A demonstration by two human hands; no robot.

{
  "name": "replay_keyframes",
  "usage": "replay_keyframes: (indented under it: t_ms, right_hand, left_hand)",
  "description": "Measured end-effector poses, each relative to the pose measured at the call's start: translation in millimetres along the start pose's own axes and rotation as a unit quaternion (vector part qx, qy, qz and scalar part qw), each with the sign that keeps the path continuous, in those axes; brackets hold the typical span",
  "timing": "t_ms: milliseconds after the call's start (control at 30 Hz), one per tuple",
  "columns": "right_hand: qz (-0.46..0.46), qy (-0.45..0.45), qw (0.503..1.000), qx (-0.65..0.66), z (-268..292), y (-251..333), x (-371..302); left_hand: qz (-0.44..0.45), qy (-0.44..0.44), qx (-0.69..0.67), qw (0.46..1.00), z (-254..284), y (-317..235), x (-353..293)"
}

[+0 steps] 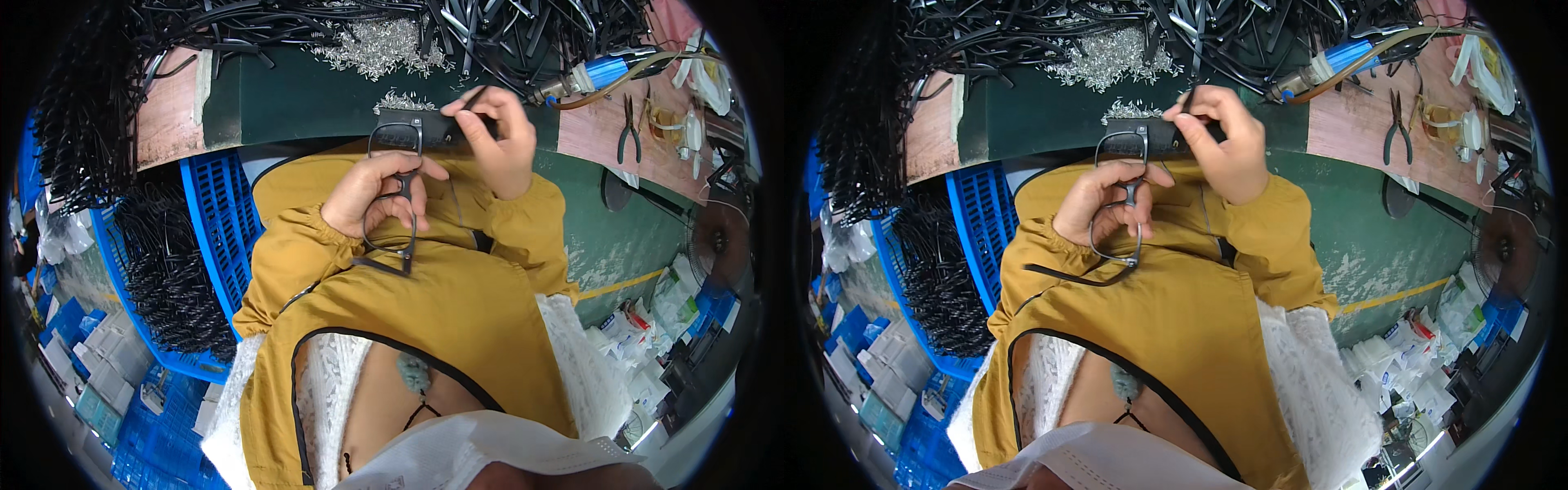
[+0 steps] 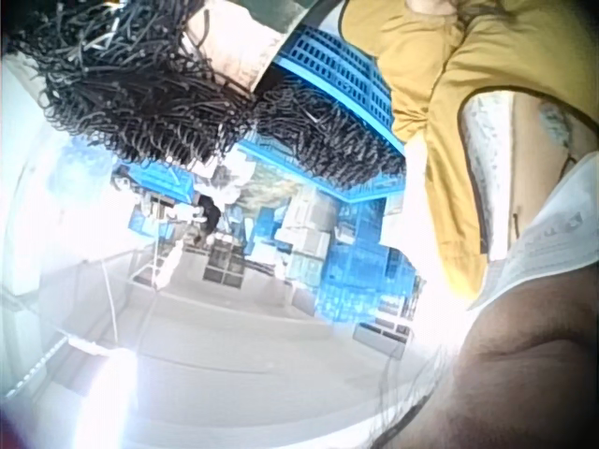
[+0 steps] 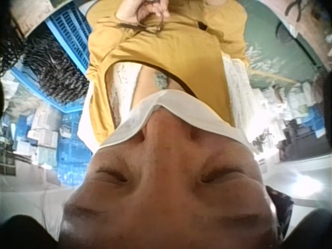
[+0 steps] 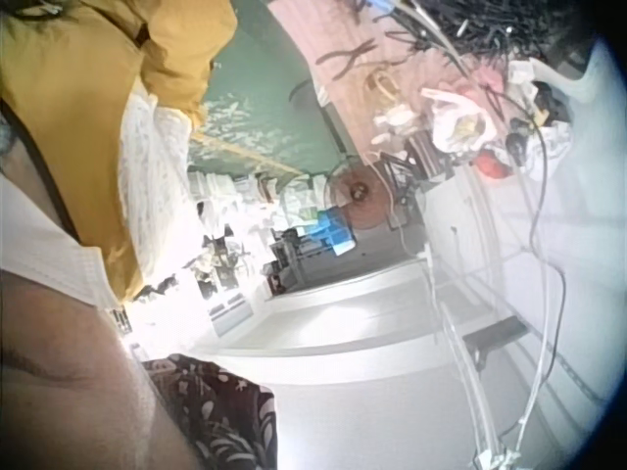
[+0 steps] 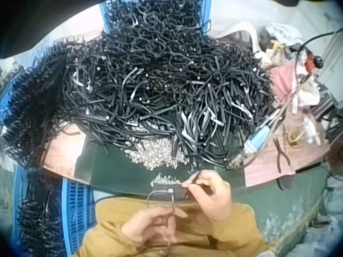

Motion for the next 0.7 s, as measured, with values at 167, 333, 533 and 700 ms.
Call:
replay_keyframes:
  t_ms: [167, 333, 533, 700]
  right_hand:
    - [-0.034, -0.052, 0.991, 0.115, 3.2, -9.3, -1.9]
    - [-0.029, -0.024, 0.993, 0.108, -17.6, -20.0, -1.3]
    - [0.085, 0.028, 0.995, -0.047, -18.6, 3.0, 20.5]
    - [0.161, 0.111, 0.972, -0.130, -23.9, 20.2, 34.6]
  left_hand:
    - [-0.037, 0.021, 0.008, 0.999, 2.2, -5.1, 0.7]
    - [-0.046, 0.004, 0.026, 0.999, 1.9, -8.2, 0.8]
    - [-0.050, 0.003, 0.021, 0.999, -2.0, -13.6, -0.4]
    - [-0.037, -0.047, 0.045, 0.997, -3.9, -17.3, -4.4]
Point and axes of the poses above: each hand's wrist, its own x-axis towards the middle knuckle, its own z-axis out of the back of the hand, y = z × x, the point moved 7 cm from there along x, towards the middle knuckle, and after that the axes turned 3 degrees about x, right-handed, at the moved point
